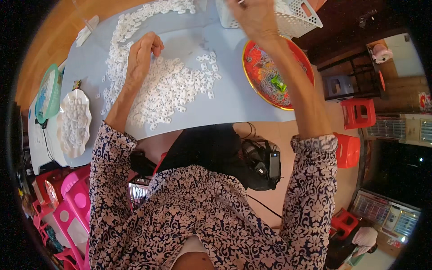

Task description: The recorder is manually assembling small white plastic rings by inserting metal pins into them at a workspace.

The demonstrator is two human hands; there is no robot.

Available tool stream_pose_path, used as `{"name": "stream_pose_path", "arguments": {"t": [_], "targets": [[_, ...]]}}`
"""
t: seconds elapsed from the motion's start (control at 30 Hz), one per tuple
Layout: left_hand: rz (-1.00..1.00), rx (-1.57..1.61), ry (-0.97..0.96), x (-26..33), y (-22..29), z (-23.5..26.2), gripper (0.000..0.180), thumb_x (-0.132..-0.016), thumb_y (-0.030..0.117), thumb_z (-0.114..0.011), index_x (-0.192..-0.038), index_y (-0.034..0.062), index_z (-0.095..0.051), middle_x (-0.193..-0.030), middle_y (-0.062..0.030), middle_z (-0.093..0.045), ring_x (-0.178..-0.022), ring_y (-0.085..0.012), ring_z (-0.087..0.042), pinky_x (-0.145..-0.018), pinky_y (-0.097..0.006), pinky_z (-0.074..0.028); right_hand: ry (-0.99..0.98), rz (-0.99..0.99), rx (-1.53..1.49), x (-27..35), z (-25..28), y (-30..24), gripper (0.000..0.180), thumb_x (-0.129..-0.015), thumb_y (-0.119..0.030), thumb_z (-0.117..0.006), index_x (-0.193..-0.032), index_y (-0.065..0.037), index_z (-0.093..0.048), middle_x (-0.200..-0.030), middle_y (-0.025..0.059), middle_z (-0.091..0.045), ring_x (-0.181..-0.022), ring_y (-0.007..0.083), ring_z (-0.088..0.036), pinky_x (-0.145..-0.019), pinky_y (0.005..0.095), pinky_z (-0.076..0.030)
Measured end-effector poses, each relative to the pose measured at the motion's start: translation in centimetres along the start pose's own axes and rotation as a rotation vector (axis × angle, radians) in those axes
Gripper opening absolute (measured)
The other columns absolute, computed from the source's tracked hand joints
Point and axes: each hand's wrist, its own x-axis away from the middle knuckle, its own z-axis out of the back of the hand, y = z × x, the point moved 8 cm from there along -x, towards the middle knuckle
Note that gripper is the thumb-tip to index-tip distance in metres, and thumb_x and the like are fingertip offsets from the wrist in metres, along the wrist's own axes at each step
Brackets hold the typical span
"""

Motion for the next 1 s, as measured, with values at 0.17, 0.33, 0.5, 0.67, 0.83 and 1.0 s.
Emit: {"name": "stream_pose_path", "arguments": {"t": [0.17, 0.33, 0.5, 0.67, 0.83, 1.0], "targets": [[0.026, 0.007, -0.004, 0.2, -0.3, -0.1, 0.041, -0.094, 0.034, -0.043, -0.069, 0.0017, -0.048, -0.061, -0.0020, -0.045, -0.064, -0.0106, -0.044, -0.061, -0.025, -0.037, -0.505, -0.309, 0.522, 5.2, -5.6, 3.6, 0.011, -0.077, -0.012, -0.059, -0.080, -0.004, -0.065, -0.072, 0.0154, -0.063, -0.063, 0.0334, -0.059, -0.061, 0.0377, -0.048], [0.024, -0.031, -0.053, 0.2, -0.3, -0.4, 0.041, -0.094, 0.034, -0.042, -0.070, 0.0011, -0.048, -0.060, -0.0023, -0.045, -0.062, -0.0106, -0.044, -0.061, -0.025, -0.038, -0.703, -0.219, 0.478, 7.1, -8.8, 3.4, 0.012, -0.079, -0.011, -0.060, -0.083, -0.002, -0.065, -0.077, 0.0120, -0.064, -0.066, 0.0274, -0.059, -0.062, 0.0345, -0.048], [0.060, -0.032, -0.017, 0.3, -0.5, -0.4, 0.040, -0.093, 0.033, -0.042, -0.071, 0.0010, -0.048, -0.060, -0.0027, -0.045, -0.061, -0.0104, -0.044, -0.060, -0.025, -0.038, -0.787, -0.177, 0.560, 8.0, -10.8, 3.3, 0.011, -0.077, -0.009, -0.059, -0.080, -0.001, -0.065, -0.075, 0.0135, -0.062, -0.068, 0.0315, -0.059, -0.063, 0.0381, -0.048], [0.064, -0.057, -0.032, 0.3, -0.6, -0.4, 0.039, -0.093, 0.033, -0.042, -0.071, 0.0009, -0.048, -0.061, -0.0026, -0.046, -0.061, -0.0104, -0.044, -0.060, -0.025, -0.038, -0.849, -0.166, 0.685, 8.1, -12.0, 3.6, 0.009, -0.075, -0.007, -0.058, -0.074, 0.001, -0.061, -0.069, 0.0158, -0.060, -0.066, 0.0340, -0.058, -0.062, 0.0402, -0.047], [0.055, -0.041, -0.037, 0.2, -0.6, -0.6, 0.037, -0.092, 0.032, -0.043, -0.071, 0.0017, -0.047, -0.062, -0.0021, -0.046, -0.061, -0.0098, -0.044, -0.060, -0.024, -0.038, -0.804, -0.311, 0.636, 7.5, -11.1, 4.1, 0.009, -0.071, -0.007, -0.060, -0.074, 0.002, -0.059, -0.062, 0.0147, -0.058, -0.060, 0.0285, -0.059, -0.059, 0.0364, -0.048], [0.030, -0.168, -0.089, 0.6, -0.4, -0.9, 0.029, -0.091, 0.025, -0.048, -0.076, 0.0011, -0.054, -0.062, -0.0019, -0.046, -0.062, -0.0105, -0.045, -0.060, -0.025, -0.039, -0.425, -0.617, 0.310, 7.7, -7.8, 4.5, 0.008, -0.076, -0.006, -0.062, -0.079, 0.001, -0.062, -0.070, 0.0062, -0.064, -0.066, 0.0109, -0.060, -0.059, 0.0248, -0.047]]}}
